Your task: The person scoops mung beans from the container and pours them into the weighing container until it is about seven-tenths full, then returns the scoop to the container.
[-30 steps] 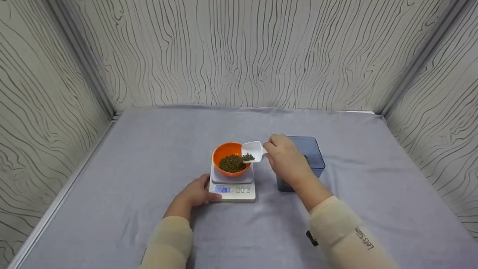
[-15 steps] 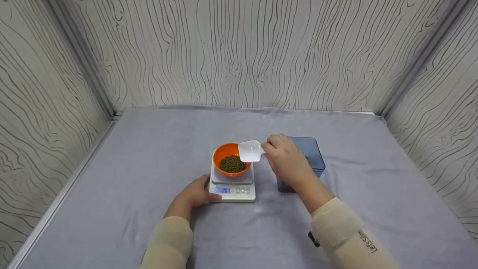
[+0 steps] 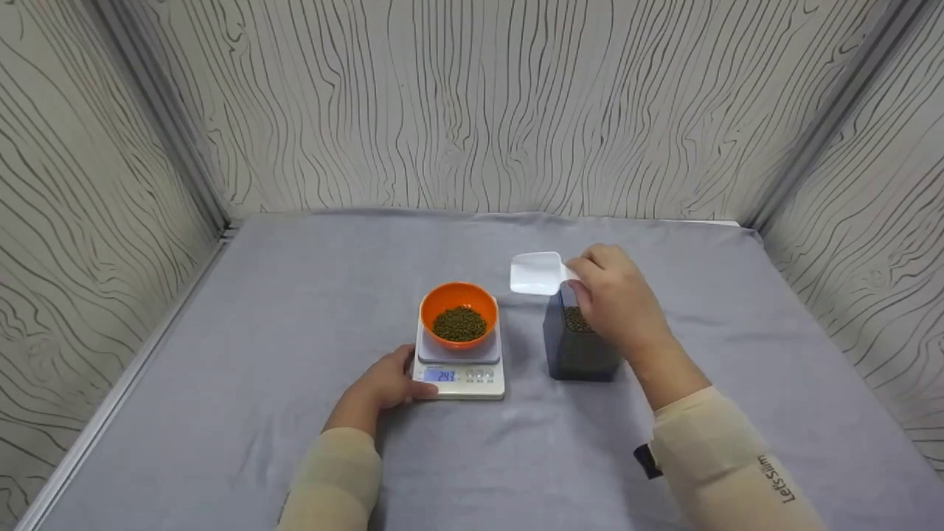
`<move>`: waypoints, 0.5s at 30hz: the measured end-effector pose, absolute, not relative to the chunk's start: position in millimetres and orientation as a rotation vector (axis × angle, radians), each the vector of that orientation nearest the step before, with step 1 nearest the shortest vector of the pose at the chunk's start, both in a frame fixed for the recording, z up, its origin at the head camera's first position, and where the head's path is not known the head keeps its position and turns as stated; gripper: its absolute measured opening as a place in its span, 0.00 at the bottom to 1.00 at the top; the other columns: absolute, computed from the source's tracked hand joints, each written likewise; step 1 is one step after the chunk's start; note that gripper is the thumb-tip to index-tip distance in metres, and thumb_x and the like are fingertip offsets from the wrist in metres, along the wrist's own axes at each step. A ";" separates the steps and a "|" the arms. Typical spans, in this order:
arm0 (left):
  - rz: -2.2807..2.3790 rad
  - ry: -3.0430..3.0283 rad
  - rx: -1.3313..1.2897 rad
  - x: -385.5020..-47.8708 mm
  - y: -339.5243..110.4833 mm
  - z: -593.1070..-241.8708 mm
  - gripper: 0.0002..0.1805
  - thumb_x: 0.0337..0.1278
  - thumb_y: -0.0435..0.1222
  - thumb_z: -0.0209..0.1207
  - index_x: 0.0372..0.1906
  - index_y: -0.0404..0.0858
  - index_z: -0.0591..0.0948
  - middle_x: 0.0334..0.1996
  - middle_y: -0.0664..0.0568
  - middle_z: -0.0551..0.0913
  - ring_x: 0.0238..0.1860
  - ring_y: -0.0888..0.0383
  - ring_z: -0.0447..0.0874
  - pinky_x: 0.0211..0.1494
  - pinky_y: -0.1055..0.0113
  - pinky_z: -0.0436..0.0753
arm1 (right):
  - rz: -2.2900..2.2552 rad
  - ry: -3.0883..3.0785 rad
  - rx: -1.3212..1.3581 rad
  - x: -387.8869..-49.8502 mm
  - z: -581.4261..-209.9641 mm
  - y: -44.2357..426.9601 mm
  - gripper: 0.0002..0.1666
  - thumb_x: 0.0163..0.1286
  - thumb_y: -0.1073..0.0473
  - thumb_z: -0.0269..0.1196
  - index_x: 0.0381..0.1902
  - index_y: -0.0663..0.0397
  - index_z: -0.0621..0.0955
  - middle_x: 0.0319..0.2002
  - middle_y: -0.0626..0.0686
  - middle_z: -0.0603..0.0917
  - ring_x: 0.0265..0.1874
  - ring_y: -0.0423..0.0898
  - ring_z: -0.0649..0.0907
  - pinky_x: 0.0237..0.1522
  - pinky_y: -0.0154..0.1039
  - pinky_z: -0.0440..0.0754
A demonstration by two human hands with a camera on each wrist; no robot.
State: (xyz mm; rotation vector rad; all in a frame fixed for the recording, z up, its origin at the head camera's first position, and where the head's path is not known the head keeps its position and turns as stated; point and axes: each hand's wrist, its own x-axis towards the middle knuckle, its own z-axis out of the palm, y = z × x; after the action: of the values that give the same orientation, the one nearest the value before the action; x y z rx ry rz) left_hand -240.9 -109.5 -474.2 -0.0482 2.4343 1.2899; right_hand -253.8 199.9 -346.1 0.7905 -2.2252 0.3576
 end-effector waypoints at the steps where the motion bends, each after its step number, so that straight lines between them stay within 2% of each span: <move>1: 1.289 2.436 -0.049 -240.8 -109.4 -474.0 0.47 0.35 0.42 0.72 0.66 0.41 0.63 0.61 0.46 0.68 0.57 0.50 0.65 0.65 0.50 0.58 | 0.359 -2.227 0.781 -253.4 -345.0 203.7 0.12 0.47 0.73 0.67 0.33 0.63 0.81 0.30 0.56 0.76 0.32 0.54 0.75 0.37 0.44 0.74; 15: 1.283 2.426 -0.103 -240.4 -108.3 -472.8 0.49 0.33 0.44 0.72 0.67 0.42 0.62 0.65 0.46 0.64 0.62 0.48 0.62 0.67 0.48 0.54 | 0.363 -2.287 0.606 -254.8 -340.9 258.2 0.11 0.44 0.73 0.68 0.30 0.67 0.81 0.28 0.58 0.76 0.31 0.57 0.75 0.38 0.48 0.72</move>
State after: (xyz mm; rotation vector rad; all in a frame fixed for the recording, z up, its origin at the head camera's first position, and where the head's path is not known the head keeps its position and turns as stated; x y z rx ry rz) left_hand -240.4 -108.3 -472.8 -0.1031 2.4260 1.2832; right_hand -254.8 258.2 -340.9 0.6064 -2.2866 0.3634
